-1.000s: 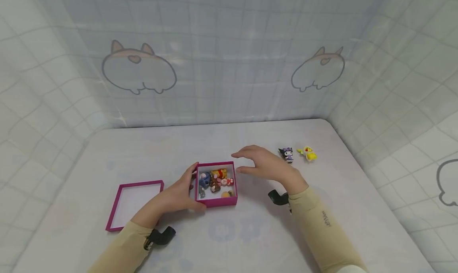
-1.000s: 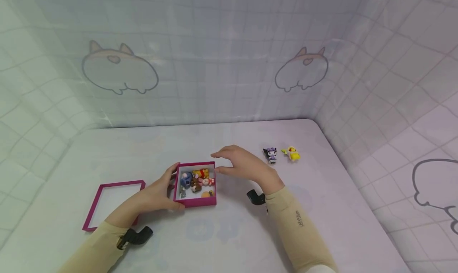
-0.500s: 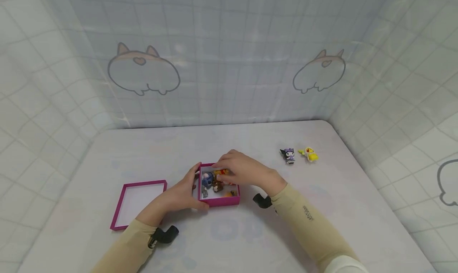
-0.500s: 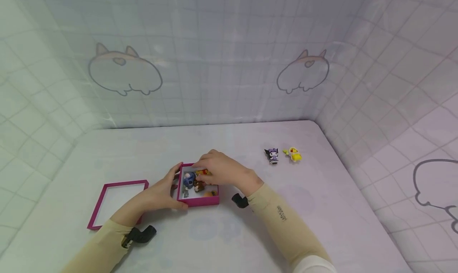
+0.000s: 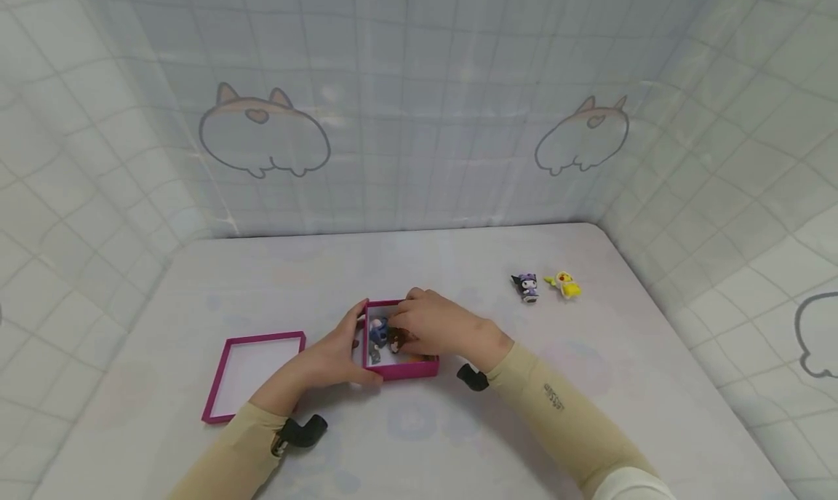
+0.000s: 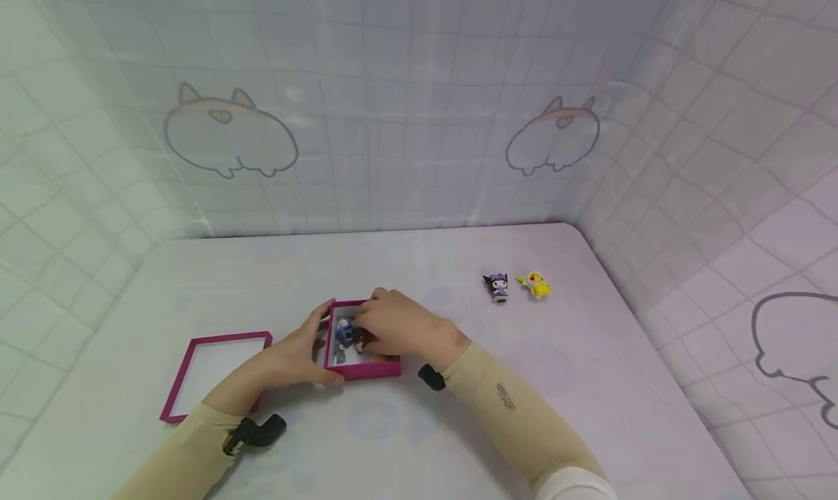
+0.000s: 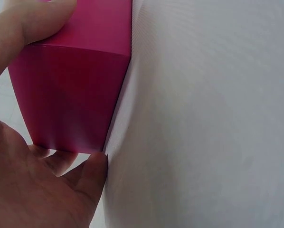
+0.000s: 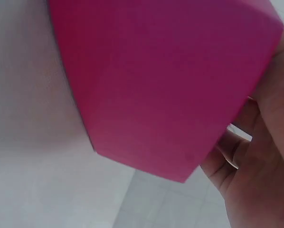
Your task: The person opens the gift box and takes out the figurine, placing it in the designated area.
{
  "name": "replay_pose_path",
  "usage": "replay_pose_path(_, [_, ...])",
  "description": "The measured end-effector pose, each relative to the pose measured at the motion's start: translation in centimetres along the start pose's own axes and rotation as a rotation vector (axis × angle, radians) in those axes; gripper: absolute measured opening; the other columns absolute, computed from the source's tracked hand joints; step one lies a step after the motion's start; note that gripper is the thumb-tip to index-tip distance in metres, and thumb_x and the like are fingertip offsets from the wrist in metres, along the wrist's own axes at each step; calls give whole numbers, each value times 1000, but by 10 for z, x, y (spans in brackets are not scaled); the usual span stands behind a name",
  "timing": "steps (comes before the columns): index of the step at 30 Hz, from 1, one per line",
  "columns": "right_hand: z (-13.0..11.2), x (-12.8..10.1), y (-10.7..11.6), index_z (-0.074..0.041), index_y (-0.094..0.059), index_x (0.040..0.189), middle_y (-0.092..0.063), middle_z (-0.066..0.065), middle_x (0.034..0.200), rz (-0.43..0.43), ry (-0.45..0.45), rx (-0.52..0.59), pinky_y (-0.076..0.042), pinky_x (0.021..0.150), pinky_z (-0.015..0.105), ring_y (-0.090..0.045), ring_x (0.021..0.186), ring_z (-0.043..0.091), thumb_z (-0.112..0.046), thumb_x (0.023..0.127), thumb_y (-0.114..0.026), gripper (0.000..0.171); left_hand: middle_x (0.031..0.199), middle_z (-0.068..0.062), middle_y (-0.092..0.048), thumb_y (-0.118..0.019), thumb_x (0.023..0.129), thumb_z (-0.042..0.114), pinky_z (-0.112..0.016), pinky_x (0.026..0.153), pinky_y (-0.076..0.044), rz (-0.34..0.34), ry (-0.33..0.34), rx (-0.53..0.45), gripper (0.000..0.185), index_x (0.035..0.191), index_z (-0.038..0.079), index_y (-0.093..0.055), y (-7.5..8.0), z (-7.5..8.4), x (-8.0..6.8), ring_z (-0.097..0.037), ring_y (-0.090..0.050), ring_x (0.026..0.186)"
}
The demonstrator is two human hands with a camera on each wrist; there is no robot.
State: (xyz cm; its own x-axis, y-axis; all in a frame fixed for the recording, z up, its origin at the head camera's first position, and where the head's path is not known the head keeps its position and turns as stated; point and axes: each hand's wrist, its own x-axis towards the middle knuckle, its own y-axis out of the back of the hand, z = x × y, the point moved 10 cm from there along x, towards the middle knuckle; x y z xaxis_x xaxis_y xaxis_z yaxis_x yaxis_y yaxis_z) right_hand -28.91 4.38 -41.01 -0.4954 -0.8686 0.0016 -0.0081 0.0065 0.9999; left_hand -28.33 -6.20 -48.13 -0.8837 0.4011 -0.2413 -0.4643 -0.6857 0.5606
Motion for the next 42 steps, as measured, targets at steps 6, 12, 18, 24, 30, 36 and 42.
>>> replay_pose_path(6, [-1,3,-9,-20,-71,118,-67,-9,113,-58,-32,-13,-47,88,31,-51,100,15,-44,86,-76,40,162,-11,-13,-93,60,47,-55,112,-29,-11,-6,-8,139,158,23,2,-1,-1,1,-32,-28,143])
replay_pose_path(12, [-5,10,-10,-22,-74,110,-65,-7,111,-68,-37,-75,-47,86,31,-51,99,16,-42,87,-75,30,162,-11,-13,-92,60,49,-58,111,-28,0,-1,5,138,158,23,2,4,-1,2,-33,-26,143])
replay_pose_path(18, [-6,12,-10,-23,-74,114,-64,-6,113,-75,-40,-131,-48,89,33,-52,102,16,-41,89,-73,31,161,-10,-15,-92,59,49,-57,112,-29,-5,-9,0,138,158,22,1,4,0,3,-32,-26,143])
replay_pose_path(24, [-3,12,-11,-23,-75,112,-65,-7,111,-83,-45,-123,-49,87,33,-52,99,16,-40,88,-74,29,161,-10,-16,-93,59,48,-57,111,-30,-5,-14,-9,138,158,22,0,5,1,5,-32,-26,143])
replay_pose_path(30, [-3,12,-9,-24,-75,106,-65,-9,101,-74,-17,-30,-48,82,32,-52,92,14,-38,86,-76,24,161,-10,-15,-93,59,47,-54,112,-30,-9,-2,-17,138,158,24,1,3,-1,4,-31,-27,143])
replay_pose_path(36, [5,3,2,-24,-73,109,-64,-13,101,11,-19,73,-45,86,30,-51,96,10,-39,87,-73,26,161,-11,-17,-93,60,46,-54,112,-29,-6,-12,-12,138,158,22,1,2,1,3,-31,-27,143])
replay_pose_path(42, [8,-3,10,-23,-71,114,-65,-13,107,82,-1,131,-43,96,32,-52,108,12,-41,90,-71,30,161,-12,-17,-93,59,46,-56,112,-28,-6,-15,-2,139,158,21,1,4,2,2,-31,-27,143])
